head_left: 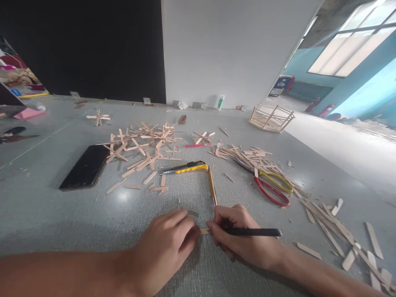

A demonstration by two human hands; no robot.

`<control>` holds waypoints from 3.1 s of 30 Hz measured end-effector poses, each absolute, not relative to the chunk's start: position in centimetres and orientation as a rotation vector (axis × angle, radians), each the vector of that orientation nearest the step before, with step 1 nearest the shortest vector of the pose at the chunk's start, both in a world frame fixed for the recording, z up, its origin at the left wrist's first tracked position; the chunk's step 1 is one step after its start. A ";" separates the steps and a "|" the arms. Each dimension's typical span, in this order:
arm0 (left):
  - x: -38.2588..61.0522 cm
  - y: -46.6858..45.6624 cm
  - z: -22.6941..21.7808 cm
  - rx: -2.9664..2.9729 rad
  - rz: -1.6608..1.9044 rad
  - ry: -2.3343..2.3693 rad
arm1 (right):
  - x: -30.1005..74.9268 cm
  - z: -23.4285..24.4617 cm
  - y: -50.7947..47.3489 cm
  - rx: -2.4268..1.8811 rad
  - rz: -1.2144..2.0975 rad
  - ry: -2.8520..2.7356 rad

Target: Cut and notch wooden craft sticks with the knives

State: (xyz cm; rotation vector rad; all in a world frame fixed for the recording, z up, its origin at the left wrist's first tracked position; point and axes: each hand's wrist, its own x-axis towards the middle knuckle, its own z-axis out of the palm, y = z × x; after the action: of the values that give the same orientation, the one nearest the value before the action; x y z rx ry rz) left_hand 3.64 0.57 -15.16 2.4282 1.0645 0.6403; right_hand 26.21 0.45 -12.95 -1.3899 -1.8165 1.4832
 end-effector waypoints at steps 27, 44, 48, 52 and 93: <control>3.8 0.7 -15.1 2.422 0.653 1.057 | 25.9 -12.8 0.6 -1.399 1.430 -1.836; 3.7 0.6 -15.8 2.387 0.835 1.004 | 26.0 -13.2 0.7 -1.334 1.521 -1.731; 3.8 0.6 -15.9 2.402 0.853 1.004 | 26.8 -13.6 1.8 -1.225 1.635 -1.375; 3.7 0.5 -15.2 2.339 0.997 0.975 | 27.4 -13.7 3.1 -1.166 1.648 -1.064; 3.4 -0.9 -14.4 3.021 0.981 0.621 | 26.1 -13.0 0.8 -1.333 1.424 -1.810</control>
State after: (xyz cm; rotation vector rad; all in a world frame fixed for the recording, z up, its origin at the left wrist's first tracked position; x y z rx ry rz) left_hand 3.38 -0.93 -14.40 3.0208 0.6214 0.9812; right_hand 26.10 0.84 -12.95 -1.3325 -1.8101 1.4242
